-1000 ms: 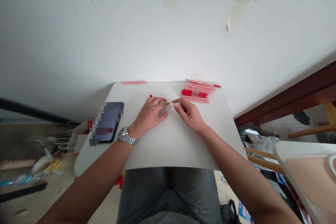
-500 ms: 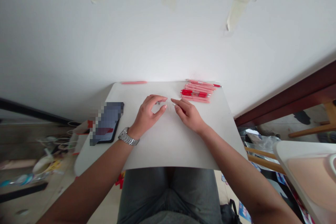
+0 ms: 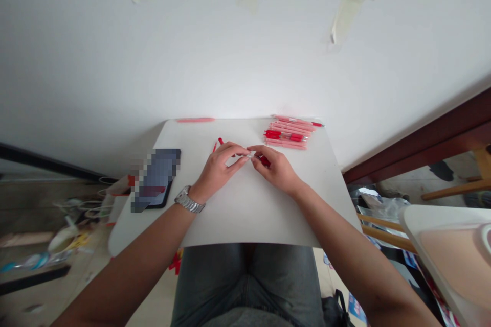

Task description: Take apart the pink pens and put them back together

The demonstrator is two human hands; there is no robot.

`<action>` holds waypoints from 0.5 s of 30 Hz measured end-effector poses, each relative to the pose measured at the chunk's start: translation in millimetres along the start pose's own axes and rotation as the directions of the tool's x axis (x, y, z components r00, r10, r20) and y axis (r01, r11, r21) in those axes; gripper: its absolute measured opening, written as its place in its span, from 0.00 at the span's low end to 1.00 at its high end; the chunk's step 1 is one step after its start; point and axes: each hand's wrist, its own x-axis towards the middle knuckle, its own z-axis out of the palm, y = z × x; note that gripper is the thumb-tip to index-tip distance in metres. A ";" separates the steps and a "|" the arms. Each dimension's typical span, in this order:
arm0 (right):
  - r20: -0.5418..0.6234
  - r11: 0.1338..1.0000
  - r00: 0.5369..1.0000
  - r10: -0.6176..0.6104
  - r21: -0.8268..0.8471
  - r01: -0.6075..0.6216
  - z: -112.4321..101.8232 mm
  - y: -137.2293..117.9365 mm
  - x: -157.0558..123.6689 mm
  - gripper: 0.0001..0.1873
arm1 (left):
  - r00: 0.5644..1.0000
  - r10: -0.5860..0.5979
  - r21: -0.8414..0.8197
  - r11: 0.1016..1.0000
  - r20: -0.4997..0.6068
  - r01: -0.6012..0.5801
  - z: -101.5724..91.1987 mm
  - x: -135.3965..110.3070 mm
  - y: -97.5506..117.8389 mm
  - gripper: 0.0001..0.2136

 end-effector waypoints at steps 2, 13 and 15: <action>-0.005 1.000 1.000 0.007 0.010 -0.007 0.3 1.0 -0.2 0.17 | 1.000 -0.003 -0.001 1.000 -0.005 0.003 -0.4 0.3 0.3 0.05; -0.154 0.779 0.910 0.385 0.582 -0.231 -1.4 5.0 9.7 0.24 | 0.981 -0.077 0.038 0.996 -0.176 0.085 -2.7 2.8 -4.6 0.03; -0.163 0.730 0.885 0.436 0.639 -0.242 -0.4 5.7 11.2 0.25 | 0.983 -0.074 0.047 0.995 -0.170 0.084 -1.7 2.6 -4.6 0.03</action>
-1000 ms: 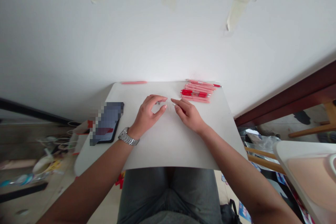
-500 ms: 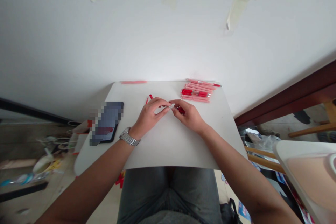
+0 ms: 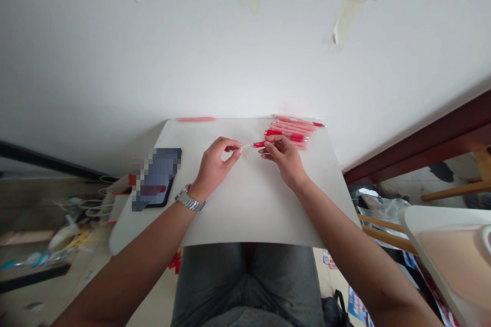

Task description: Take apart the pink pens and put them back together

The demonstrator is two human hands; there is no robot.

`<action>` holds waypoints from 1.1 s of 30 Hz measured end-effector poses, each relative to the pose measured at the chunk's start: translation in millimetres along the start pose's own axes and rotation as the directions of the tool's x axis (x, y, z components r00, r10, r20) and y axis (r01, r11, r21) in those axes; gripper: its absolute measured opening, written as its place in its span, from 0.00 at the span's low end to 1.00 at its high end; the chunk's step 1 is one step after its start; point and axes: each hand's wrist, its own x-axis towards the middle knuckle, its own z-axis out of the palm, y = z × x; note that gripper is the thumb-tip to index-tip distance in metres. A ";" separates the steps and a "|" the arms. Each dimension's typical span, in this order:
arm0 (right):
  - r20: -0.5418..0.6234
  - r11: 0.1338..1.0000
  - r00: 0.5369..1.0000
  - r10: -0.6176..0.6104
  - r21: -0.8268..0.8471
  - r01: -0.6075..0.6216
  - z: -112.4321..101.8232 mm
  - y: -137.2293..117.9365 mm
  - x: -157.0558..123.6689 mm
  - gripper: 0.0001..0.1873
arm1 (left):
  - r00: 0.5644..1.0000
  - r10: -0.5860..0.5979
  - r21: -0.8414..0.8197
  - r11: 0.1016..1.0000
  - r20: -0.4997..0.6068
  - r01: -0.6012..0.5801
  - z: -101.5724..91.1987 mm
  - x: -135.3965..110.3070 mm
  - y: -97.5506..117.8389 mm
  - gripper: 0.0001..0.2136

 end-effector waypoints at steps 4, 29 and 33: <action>-0.042 0.999 0.999 -0.002 0.051 0.004 1.0 2.3 1.6 0.25 | 1.000 0.001 0.020 1.000 0.018 -0.002 0.9 -0.6 0.5 0.03; -0.115 0.959 0.972 -0.204 -0.224 0.175 -14.9 19.6 12.5 0.18 | 0.988 -0.050 0.282 0.959 0.146 0.007 5.2 -7.8 -15.6 0.11; -0.130 0.955 0.968 -0.212 -0.239 0.177 -15.9 22.2 14.4 0.20 | 0.987 -0.054 0.289 0.957 0.150 0.008 5.7 -7.9 -16.0 0.11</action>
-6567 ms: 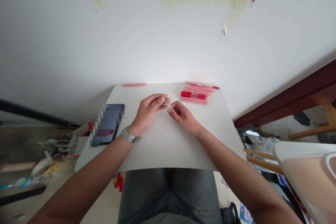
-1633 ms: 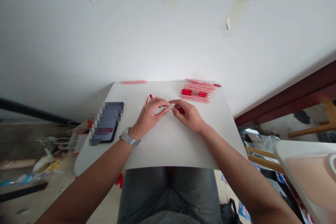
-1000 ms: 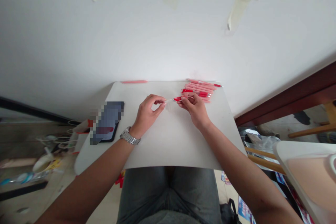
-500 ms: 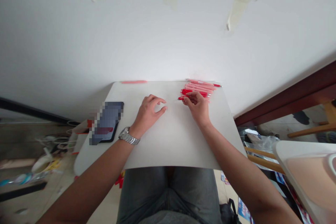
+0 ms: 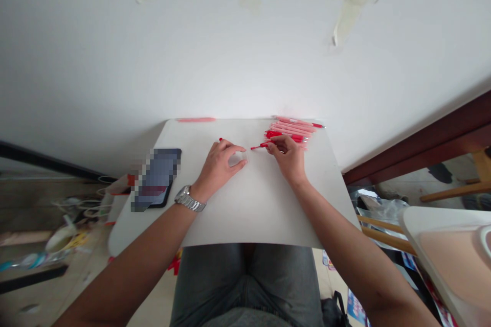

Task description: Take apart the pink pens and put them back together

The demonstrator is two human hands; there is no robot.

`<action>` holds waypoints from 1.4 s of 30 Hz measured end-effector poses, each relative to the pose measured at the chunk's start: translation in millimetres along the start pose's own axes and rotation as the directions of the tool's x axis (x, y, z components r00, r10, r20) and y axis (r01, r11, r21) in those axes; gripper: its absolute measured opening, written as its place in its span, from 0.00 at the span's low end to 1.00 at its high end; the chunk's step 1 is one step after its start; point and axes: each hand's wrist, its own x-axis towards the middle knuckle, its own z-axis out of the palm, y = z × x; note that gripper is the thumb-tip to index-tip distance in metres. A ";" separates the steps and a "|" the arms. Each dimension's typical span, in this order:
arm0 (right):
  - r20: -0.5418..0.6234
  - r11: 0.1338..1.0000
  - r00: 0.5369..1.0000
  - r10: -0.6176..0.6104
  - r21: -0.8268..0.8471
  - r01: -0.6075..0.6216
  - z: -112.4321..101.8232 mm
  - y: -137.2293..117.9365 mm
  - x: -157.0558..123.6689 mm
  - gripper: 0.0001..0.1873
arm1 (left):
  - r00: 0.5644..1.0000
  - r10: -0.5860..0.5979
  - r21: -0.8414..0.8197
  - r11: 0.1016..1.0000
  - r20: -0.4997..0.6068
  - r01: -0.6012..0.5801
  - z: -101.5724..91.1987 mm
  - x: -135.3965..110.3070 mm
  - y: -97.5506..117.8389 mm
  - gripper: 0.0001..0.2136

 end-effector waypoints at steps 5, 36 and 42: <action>-0.022 1.000 1.000 -0.009 0.014 0.009 0.6 -0.4 0.4 0.21 | 1.000 -0.015 0.018 1.000 0.024 0.015 -0.3 0.0 0.8 0.12; 0.047 0.982 0.997 -0.058 -0.177 0.065 0.0 -7.7 -2.7 0.11 | 0.999 -0.003 0.039 0.999 0.033 0.002 -0.4 -0.8 -0.7 0.11; 0.138 0.927 0.978 -0.155 -0.321 0.192 0.4 -10.5 -4.3 0.05 | 0.998 0.006 0.055 0.998 0.060 -0.010 -3.0 0.2 1.8 0.13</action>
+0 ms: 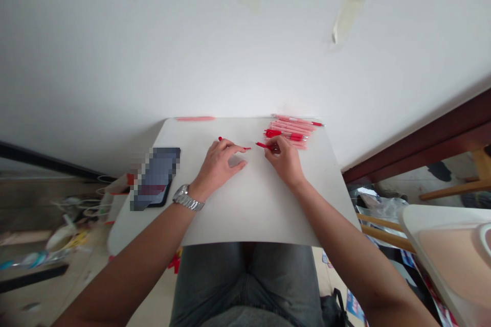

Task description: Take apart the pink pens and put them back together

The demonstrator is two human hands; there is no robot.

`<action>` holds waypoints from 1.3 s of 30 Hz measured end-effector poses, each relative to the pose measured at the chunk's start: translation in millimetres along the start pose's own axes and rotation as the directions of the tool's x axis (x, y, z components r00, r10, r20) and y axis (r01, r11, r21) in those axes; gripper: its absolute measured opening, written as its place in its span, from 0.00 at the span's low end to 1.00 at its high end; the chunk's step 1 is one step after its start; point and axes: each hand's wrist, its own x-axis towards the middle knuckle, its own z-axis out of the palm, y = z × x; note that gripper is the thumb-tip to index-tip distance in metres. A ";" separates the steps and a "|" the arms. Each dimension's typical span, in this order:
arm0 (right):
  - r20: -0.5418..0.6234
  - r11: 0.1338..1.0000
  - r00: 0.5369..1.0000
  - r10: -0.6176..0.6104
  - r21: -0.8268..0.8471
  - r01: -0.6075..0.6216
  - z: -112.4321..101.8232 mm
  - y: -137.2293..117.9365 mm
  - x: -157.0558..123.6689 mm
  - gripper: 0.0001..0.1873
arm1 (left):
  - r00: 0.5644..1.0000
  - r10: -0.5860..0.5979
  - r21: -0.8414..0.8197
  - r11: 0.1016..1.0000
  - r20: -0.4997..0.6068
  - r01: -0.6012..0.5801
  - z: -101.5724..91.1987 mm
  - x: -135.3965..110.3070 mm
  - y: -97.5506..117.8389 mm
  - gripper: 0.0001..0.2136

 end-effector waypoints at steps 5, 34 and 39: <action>0.054 0.977 0.996 -0.074 -0.196 0.083 -1.6 -1.4 -0.9 0.04 | 1.000 -0.014 0.029 0.999 0.010 0.014 -2.2 0.2 1.6 0.14; 0.134 0.954 0.989 -0.068 -0.281 0.104 -1.4 -0.7 -3.2 0.09 | 0.999 0.032 0.023 0.999 0.028 -0.033 -2.3 1.0 -0.5 0.11; 0.134 0.949 0.989 -0.069 -0.296 0.107 -1.5 0.4 -2.9 0.10 | 0.999 0.024 -0.008 1.000 0.032 -0.023 -0.9 0.6 -1.6 0.11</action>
